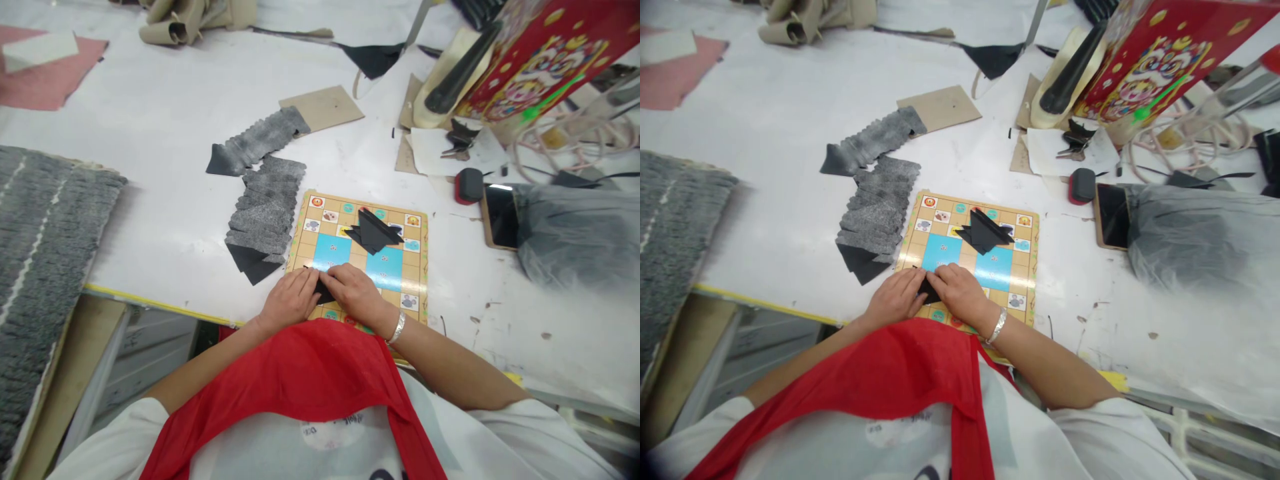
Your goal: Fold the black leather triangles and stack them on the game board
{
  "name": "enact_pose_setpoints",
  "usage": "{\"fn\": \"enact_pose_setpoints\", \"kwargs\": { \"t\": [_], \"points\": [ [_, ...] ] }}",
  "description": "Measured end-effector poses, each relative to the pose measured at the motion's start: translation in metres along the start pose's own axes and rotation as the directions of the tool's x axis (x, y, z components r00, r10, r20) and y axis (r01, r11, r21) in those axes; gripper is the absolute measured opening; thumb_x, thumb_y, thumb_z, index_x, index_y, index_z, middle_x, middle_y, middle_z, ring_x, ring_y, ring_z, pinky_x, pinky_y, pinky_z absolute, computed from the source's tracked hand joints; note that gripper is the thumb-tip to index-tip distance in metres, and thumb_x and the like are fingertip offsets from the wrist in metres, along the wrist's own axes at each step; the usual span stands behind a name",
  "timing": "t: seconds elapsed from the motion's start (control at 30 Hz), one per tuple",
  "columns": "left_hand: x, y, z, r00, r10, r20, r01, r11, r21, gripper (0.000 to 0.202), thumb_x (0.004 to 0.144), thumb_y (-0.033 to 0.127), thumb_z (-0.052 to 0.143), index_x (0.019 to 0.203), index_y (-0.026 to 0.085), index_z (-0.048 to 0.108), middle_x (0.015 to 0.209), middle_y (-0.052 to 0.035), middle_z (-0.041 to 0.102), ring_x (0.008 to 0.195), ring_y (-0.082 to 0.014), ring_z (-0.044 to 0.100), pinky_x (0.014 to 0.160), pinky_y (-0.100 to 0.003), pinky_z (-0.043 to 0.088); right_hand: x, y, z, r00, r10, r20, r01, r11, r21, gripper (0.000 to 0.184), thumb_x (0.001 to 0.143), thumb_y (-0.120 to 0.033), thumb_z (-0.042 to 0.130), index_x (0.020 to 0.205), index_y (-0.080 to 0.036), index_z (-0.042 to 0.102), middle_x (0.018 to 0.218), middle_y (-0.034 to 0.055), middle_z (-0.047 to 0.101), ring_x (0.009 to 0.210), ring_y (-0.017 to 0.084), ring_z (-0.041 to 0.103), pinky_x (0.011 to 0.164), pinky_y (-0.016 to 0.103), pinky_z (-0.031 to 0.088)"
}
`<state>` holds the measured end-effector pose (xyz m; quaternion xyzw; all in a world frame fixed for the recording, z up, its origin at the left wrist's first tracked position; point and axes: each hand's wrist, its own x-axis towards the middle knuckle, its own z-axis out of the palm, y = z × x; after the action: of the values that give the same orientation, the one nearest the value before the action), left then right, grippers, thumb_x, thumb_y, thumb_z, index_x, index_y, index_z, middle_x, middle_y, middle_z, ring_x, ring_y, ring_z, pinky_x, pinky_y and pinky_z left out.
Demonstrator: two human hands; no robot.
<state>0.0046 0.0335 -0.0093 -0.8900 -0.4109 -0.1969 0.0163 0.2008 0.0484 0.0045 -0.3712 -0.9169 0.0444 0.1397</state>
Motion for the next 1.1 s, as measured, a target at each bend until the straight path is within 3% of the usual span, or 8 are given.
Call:
{"fn": "enact_pose_setpoints", "kwargs": {
  "t": [0.17, 0.3, 0.43, 0.57, 0.73, 0.87, 0.97, 1.1],
  "points": [
    [0.0, 0.001, 0.0, 0.999, 0.042, 0.017, -0.044, 0.997, 0.071, 0.043, 0.091, 0.032, 0.046, 0.122, 0.003, 0.053, 0.115, -0.018, 0.063, 0.106, -0.0263, 0.059, 0.092, -0.035, 0.047, -0.031, -0.001, -0.01, 0.999, 0.011, -0.04, -0.011, 1.0, 0.015, 0.029, 0.093, -0.013, 0.041, 0.116, -0.009, 0.058, 0.097, 0.0127, 0.061, 0.084, 0.021, 0.05, 0.073, 0.033, 0.043],
    [0.002, 0.003, -0.002, 0.997, 0.049, 0.053, -0.055, 0.991, 0.122, 0.048, 0.091, 0.043, 0.045, 0.122, 0.008, 0.055, 0.115, -0.0176, 0.063, 0.104, -0.0277, 0.06, 0.087, -0.038, 0.047, -0.045, -0.005, -0.014, 0.996, 0.057, -0.069, -0.058, 0.998, -0.017, 0.028, 0.092, -0.014, 0.042, 0.116, -0.01, 0.057, 0.099, 0.0124, 0.061, 0.086, 0.021, 0.05, 0.074, 0.033, 0.044],
    [0.002, 0.004, -0.002, 0.991, 0.075, 0.112, -0.092, 0.983, 0.158, 0.055, 0.089, 0.055, 0.041, 0.125, 0.016, 0.056, 0.118, -0.0187, 0.061, 0.104, -0.0286, 0.06, 0.087, -0.04, 0.045, -0.047, -0.007, -0.014, 0.995, 0.082, -0.05, -0.083, 0.996, -0.025, 0.028, 0.092, -0.016, 0.043, 0.117, -0.009, 0.057, 0.097, 0.0131, 0.061, 0.084, 0.021, 0.049, 0.071, 0.033, 0.043],
    [0.002, 0.005, -0.004, 0.987, 0.089, 0.137, -0.112, 0.98, 0.166, 0.063, 0.087, 0.061, 0.04, 0.128, 0.015, 0.053, 0.12, -0.0196, 0.06, 0.107, -0.0299, 0.058, 0.091, -0.043, 0.041, -0.049, -0.008, -0.015, 0.996, 0.092, -0.01, -0.093, 0.995, -0.046, 0.03, 0.091, -0.013, 0.043, 0.119, -0.007, 0.055, 0.1, 0.0143, 0.06, 0.085, 0.022, 0.047, 0.072, 0.034, 0.042],
    [0.005, 0.01, -0.005, 0.981, 0.123, 0.152, -0.137, 0.987, 0.086, 0.063, 0.09, 0.058, 0.037, 0.133, 0.013, 0.046, 0.137, -0.018, 0.047, 0.128, -0.0325, 0.042, 0.107, -0.056, 0.022, -0.051, -0.011, -0.018, 0.992, 0.109, 0.061, -0.107, 0.993, -0.045, 0.032, 0.092, -0.017, 0.045, 0.121, -0.008, 0.054, 0.101, 0.0149, 0.058, 0.085, 0.023, 0.046, 0.072, 0.036, 0.041],
    [0.006, 0.014, -0.001, 0.97, 0.131, 0.203, -0.15, 0.985, 0.081, 0.072, 0.088, 0.06, 0.039, 0.134, 0.005, 0.044, 0.137, -0.0234, 0.044, 0.128, -0.0331, 0.042, 0.107, -0.049, 0.028, -0.049, -0.013, -0.019, 0.989, 0.116, 0.093, -0.107, 0.99, -0.092, 0.031, 0.092, -0.017, 0.044, 0.119, -0.008, 0.055, 0.102, 0.0139, 0.058, 0.084, 0.023, 0.045, 0.071, 0.035, 0.039],
    [0.004, 0.015, 0.002, 0.959, 0.089, 0.268, -0.109, 0.992, 0.06, 0.078, 0.083, 0.065, 0.044, 0.138, 0.01, 0.04, 0.14, -0.0243, 0.041, 0.128, -0.0353, 0.041, 0.105, -0.047, 0.033, -0.05, -0.013, -0.02, 0.987, 0.121, 0.105, -0.108, 0.987, -0.121, 0.031, 0.092, -0.017, 0.045, 0.12, -0.007, 0.054, 0.101, 0.0131, 0.059, 0.085, 0.023, 0.044, 0.071, 0.035, 0.039],
    [0.004, 0.019, -0.002, 0.935, 0.058, 0.349, -0.076, 0.996, 0.039, 0.07, 0.084, 0.061, 0.047, 0.142, 0.022, 0.035, 0.146, -0.0166, 0.035, 0.132, -0.0383, 0.034, 0.103, -0.058, 0.029, -0.058, -0.013, -0.022, 0.986, 0.132, 0.099, -0.122, 0.987, -0.101, 0.032, 0.093, -0.017, 0.043, 0.122, -0.009, 0.053, 0.104, 0.0125, 0.059, 0.087, 0.023, 0.045, 0.074, 0.035, 0.039]
  ]
}}
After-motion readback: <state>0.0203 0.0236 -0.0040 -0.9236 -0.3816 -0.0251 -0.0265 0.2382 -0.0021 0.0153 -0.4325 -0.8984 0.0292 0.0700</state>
